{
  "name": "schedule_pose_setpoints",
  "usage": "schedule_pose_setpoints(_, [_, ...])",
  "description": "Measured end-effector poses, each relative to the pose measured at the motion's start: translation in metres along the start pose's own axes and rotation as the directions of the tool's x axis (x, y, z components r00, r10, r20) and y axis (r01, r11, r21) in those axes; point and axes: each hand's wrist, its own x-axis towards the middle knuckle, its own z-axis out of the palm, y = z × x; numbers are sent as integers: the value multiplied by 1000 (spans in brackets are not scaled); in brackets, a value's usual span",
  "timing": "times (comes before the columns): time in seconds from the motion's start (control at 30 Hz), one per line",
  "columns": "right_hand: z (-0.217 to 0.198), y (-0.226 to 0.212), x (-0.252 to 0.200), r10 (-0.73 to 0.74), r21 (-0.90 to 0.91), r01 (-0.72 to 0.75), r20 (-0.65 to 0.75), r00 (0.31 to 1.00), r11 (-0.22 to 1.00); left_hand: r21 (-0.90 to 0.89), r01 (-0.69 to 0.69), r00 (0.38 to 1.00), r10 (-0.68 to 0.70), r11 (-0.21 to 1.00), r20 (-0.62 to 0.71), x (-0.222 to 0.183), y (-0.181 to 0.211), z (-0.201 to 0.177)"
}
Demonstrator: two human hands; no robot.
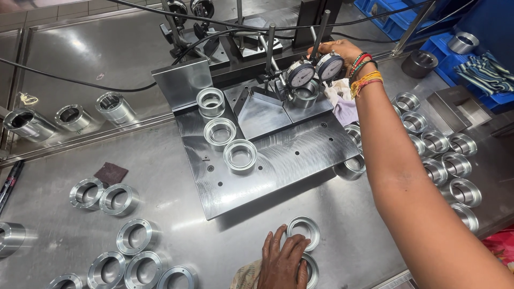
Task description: The recorder cleans circular metal rings with a cloth and then performs quality inspection using a dual dial gauge fixture on a stainless steel table.
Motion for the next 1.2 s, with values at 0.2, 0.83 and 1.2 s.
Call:
schedule_pose_setpoints(0.2, [7,-10,-13,23,1,-23,3,1000,1000,10,-1,1000,1,1000,-11,0,-1,3])
schedule_pose_setpoints(0.83, [16,60,-76,-337,22,530,-749,571,848,-2,-38,996,38,999,-81,-11,17,-17])
schedule_pose_setpoints(1.2, [156,14,-186,-628,-843,283,-79,774,456,41,-128,963,135,991,-232,-23,30,-24])
